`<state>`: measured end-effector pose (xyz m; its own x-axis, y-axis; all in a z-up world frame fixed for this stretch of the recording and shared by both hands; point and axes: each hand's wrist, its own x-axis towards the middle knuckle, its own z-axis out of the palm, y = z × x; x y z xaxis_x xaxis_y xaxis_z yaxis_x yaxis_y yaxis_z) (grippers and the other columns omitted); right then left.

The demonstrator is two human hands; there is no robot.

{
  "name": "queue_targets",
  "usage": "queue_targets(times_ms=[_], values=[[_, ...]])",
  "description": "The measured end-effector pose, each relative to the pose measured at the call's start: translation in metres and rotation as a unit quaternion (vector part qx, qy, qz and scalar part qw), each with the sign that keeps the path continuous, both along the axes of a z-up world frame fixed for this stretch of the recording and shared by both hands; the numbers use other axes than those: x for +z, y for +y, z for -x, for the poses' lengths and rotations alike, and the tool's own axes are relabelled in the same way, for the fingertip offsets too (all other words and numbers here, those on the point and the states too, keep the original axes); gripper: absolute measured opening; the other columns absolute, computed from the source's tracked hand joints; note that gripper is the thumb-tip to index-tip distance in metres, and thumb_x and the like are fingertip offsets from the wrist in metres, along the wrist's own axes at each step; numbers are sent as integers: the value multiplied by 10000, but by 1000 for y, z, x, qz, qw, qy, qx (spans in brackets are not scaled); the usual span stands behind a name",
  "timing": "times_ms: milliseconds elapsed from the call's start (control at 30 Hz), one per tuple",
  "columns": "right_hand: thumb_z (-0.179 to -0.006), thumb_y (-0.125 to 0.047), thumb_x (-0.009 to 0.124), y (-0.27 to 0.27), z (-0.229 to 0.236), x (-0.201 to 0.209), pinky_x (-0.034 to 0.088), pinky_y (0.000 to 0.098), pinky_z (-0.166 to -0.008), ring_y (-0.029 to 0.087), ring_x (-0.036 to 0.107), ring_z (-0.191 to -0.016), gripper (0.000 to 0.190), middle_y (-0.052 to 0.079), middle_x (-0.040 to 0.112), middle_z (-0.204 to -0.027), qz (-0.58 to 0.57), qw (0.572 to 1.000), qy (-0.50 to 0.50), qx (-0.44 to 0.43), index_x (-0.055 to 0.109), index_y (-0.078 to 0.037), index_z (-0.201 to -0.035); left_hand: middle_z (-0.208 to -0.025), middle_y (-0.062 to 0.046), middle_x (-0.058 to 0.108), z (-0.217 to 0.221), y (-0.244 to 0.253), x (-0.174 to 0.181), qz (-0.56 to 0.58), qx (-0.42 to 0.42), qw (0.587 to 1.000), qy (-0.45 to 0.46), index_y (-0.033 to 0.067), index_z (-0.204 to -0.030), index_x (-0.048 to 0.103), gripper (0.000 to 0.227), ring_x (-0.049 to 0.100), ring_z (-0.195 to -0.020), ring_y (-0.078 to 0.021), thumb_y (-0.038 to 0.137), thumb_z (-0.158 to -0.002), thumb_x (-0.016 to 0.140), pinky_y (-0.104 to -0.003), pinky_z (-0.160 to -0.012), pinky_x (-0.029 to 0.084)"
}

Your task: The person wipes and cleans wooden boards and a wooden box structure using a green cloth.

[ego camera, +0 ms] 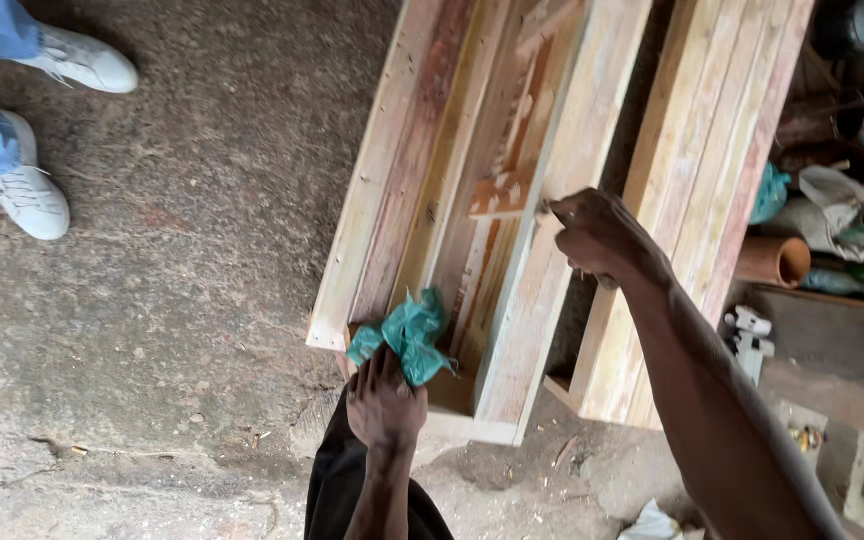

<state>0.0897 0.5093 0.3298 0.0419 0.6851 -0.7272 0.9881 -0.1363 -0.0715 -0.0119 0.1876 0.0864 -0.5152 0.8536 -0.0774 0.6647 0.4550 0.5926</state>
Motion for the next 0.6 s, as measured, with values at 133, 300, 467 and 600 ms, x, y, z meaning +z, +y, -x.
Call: queue_targets(times_ms=[133,300,467,600], values=[[-813,-127,663,-23,-33,-30,630,416,-642,330,829,-659,681,202,798,-752,-18,999,-19,42,741,-135,-1490,-1002,1,764,13,15,24,-97,0,992,86,153,-1001,771,212,774,-838,-278,187,-859,617,-393,-726,599],[-813,-149,672,-81,-43,-49,621,406,-629,309,815,-649,678,229,803,-791,-1,1000,-5,24,735,-117,-1488,-928,4,738,29,34,72,-123,-6,988,94,175,-940,750,117,754,-772,-282,196,-903,641,-410,-696,600],[-813,-143,644,-136,-26,-34,605,380,-556,312,799,-606,682,265,782,-748,-11,999,37,9,703,-39,-1485,-926,-3,737,11,31,10,-160,17,984,70,188,-924,734,117,760,-757,-301,229,-850,653,-443,-669,599],[-845,-34,649,-190,0,-1,661,572,-896,507,812,-1049,612,372,768,-1227,-24,998,44,32,724,65,-1444,-1046,-80,745,15,32,23,-47,-9,997,-67,111,-995,721,236,768,-917,-420,168,-829,563,-558,-808,621]])
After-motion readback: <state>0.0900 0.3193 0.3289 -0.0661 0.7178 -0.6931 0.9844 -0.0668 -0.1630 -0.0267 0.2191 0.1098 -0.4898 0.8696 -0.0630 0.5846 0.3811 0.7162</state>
